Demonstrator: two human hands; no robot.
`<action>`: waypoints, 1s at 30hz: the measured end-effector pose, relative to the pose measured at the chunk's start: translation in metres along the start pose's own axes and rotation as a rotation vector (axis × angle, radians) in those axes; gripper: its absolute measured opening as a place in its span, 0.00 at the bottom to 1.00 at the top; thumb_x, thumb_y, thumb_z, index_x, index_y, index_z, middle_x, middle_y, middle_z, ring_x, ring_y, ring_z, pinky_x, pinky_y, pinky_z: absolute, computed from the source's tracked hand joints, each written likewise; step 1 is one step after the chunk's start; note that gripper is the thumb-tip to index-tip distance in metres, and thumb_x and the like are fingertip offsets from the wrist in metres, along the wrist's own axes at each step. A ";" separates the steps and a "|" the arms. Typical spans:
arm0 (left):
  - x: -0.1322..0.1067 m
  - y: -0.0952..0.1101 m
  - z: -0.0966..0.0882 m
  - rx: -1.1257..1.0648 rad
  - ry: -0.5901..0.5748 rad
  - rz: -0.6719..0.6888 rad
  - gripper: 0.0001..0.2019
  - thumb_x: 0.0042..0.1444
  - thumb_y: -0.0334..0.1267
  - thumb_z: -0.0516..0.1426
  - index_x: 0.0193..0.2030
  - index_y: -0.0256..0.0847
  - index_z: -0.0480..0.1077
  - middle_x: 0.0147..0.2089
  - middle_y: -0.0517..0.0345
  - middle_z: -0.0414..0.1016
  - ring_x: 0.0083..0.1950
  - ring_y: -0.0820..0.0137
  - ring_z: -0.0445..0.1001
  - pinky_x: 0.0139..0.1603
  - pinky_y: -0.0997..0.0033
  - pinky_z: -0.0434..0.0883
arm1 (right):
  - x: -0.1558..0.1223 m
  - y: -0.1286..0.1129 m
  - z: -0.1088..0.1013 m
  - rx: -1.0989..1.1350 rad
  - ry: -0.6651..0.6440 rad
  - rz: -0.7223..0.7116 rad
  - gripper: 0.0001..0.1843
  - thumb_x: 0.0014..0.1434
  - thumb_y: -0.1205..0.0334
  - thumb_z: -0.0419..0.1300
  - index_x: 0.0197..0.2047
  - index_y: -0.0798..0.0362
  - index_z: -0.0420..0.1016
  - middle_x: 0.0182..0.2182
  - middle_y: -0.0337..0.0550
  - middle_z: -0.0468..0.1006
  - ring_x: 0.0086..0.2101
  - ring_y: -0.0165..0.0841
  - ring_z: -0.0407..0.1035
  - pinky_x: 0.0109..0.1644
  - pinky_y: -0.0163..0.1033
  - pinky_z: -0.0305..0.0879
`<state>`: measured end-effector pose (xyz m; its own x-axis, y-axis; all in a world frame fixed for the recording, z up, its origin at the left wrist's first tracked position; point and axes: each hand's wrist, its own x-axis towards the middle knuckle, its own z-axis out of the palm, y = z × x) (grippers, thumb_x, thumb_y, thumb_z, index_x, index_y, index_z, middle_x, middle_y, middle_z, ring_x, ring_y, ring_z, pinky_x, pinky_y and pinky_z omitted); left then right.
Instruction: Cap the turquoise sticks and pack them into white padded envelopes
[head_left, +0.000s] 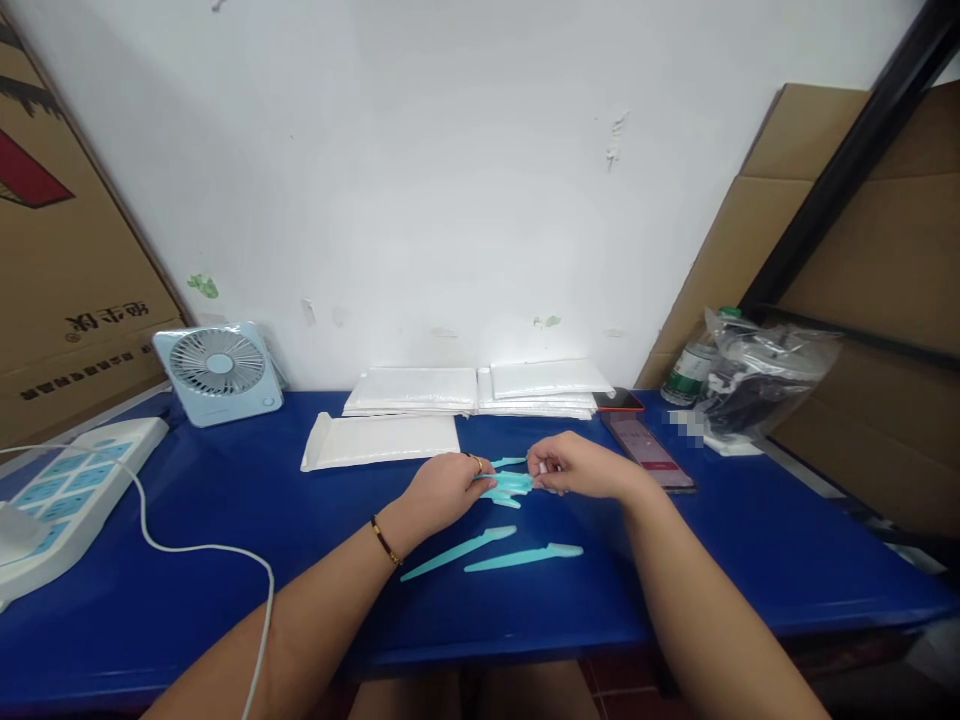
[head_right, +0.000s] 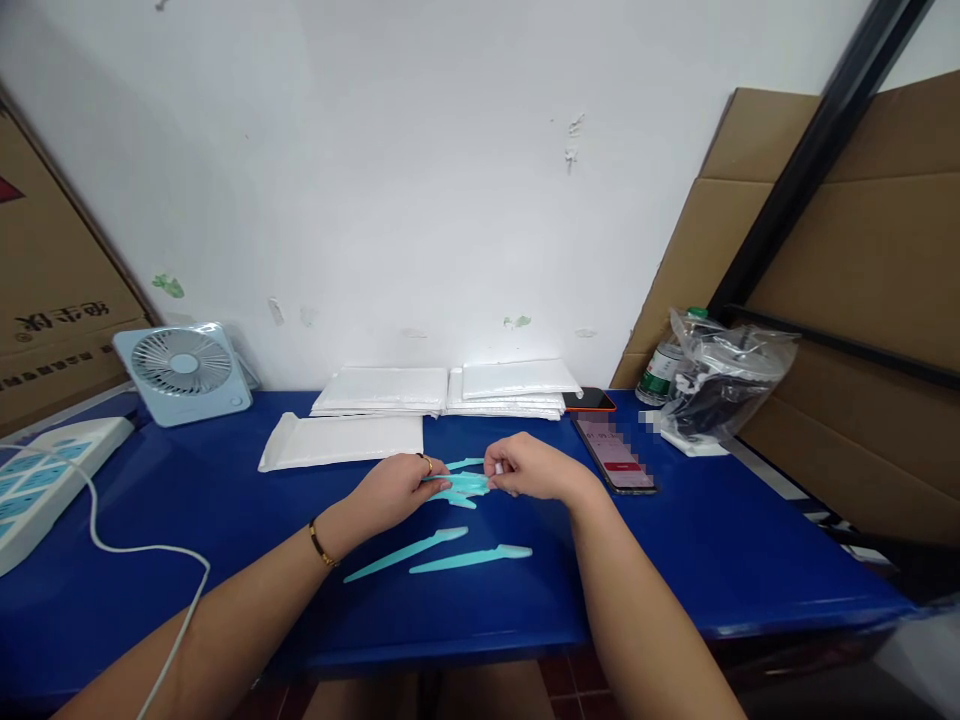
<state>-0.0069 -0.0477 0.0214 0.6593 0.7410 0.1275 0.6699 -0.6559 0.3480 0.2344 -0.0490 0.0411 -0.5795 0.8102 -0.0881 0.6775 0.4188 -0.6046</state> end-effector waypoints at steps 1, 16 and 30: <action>0.001 -0.002 0.001 0.012 0.005 -0.024 0.15 0.61 0.45 0.47 0.37 0.43 0.73 0.38 0.57 0.77 0.37 0.67 0.72 0.35 0.71 0.64 | 0.000 0.004 -0.001 -0.005 0.013 0.007 0.05 0.51 0.64 0.56 0.33 0.54 0.71 0.22 0.37 0.73 0.23 0.28 0.67 0.27 0.31 0.60; -0.019 0.010 -0.018 -0.025 -0.334 -0.040 0.07 0.44 0.43 0.61 0.28 0.44 0.74 0.27 0.63 0.74 0.28 0.72 0.69 0.24 0.74 0.57 | -0.002 0.003 -0.003 0.099 0.026 0.067 0.12 0.51 0.55 0.59 0.34 0.55 0.75 0.24 0.39 0.74 0.21 0.28 0.67 0.25 0.31 0.61; -0.009 0.006 -0.013 0.049 -0.051 -0.113 0.08 0.54 0.41 0.52 0.29 0.43 0.70 0.32 0.60 0.73 0.33 0.70 0.70 0.31 0.72 0.61 | 0.004 0.004 0.003 0.043 0.017 0.066 0.14 0.54 0.54 0.57 0.28 0.56 0.75 0.20 0.38 0.71 0.19 0.28 0.67 0.24 0.31 0.59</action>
<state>-0.0131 -0.0559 0.0343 0.5940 0.8033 0.0426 0.7560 -0.5756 0.3116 0.2337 -0.0454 0.0360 -0.5262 0.8424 -0.1160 0.6937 0.3463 -0.6316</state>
